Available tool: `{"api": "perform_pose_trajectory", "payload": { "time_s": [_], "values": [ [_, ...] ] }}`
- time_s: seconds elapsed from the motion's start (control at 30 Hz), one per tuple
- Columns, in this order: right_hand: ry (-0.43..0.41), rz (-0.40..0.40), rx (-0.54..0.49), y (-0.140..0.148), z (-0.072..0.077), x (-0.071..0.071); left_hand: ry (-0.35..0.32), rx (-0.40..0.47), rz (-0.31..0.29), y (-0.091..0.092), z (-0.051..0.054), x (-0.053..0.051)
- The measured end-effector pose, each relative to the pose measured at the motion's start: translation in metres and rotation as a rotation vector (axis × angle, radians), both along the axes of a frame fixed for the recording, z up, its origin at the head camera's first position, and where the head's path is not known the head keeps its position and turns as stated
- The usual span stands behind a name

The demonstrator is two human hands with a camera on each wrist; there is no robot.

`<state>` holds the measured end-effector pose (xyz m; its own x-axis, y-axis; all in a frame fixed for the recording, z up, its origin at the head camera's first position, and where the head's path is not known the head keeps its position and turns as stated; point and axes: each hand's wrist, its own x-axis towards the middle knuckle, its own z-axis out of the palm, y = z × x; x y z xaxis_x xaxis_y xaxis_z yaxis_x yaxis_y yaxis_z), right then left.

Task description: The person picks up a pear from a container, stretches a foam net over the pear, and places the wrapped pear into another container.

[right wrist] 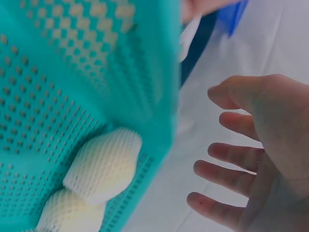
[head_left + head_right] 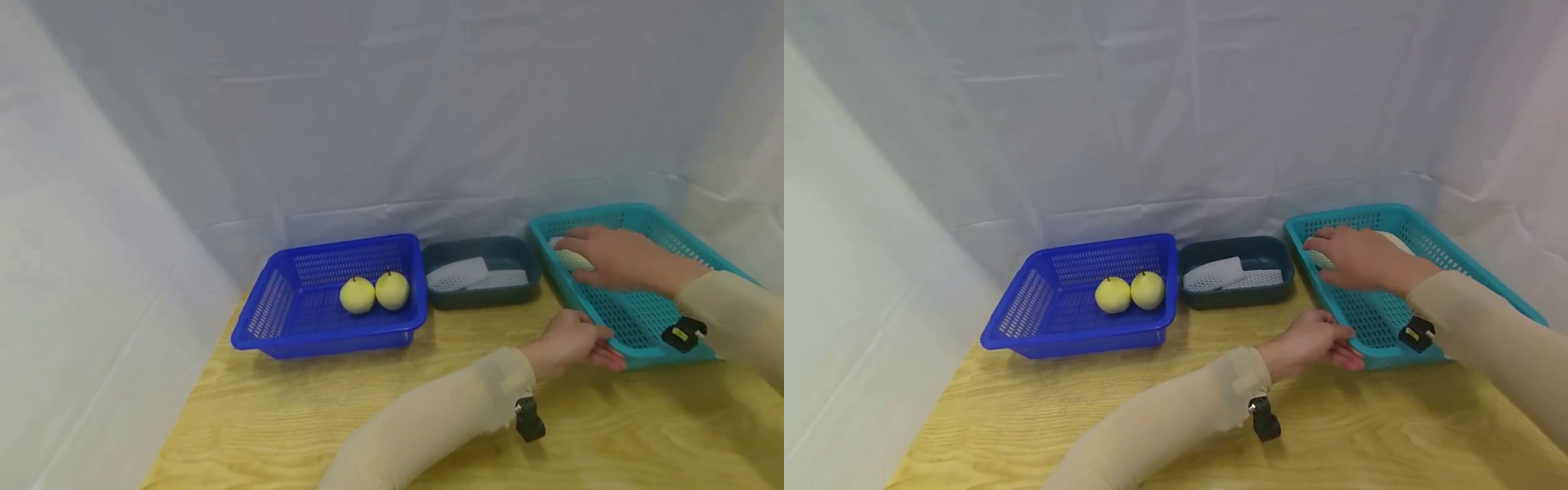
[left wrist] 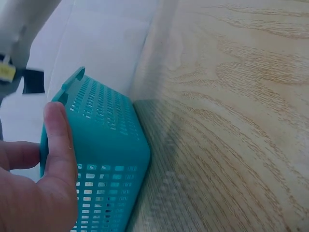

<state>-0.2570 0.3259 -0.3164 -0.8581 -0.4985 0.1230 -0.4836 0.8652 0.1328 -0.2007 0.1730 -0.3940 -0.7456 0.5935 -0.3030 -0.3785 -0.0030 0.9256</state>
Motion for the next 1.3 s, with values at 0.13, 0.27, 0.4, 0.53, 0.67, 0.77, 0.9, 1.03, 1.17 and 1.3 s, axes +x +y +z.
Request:
{"api": "perform_pose_trajectory", "payload": {
  "time_s": [0.13,0.27,0.4,0.53,0.67,0.77,0.9,1.03,1.17,1.3],
  "values": [
    [0.061,0.038,-0.029,-0.013,0.004,0.021,0.001,0.022,-0.003,0.000,0.002,-0.001],
    [0.050,0.013,-0.134,-0.027,0.003,0.040,0.006,0.047,-0.017,-0.003,0.002,0.000],
    [0.026,-0.033,-0.308,-0.041,-0.002,0.057,0.050,0.076,-0.040,-0.007,-0.002,-0.001],
    [0.015,-0.028,-0.467,-0.051,-0.005,0.073,0.108,0.111,-0.059,-0.006,-0.004,-0.003],
    [0.040,-0.024,-0.537,-0.058,-0.009,0.085,0.138,0.093,-0.048,-0.005,-0.004,-0.003],
    [0.067,-0.036,-0.560,-0.060,-0.011,0.091,0.163,0.062,-0.050,-0.010,-0.003,-0.002],
    [0.072,-0.044,-0.605,-0.064,-0.015,0.096,0.222,0.029,-0.095,-0.031,-0.002,0.002],
    [0.052,-0.065,-0.626,-0.065,-0.019,0.102,0.260,-0.012,-0.110,-0.057,0.002,0.008],
    [0.007,-0.072,-0.649,-0.068,-0.026,0.107,0.270,-0.082,-0.061,-0.083,0.005,0.012],
    [-0.051,-0.066,-0.685,-0.074,-0.031,0.108,0.310,-0.150,-0.023,-0.107,0.010,0.014]
  ]
}}
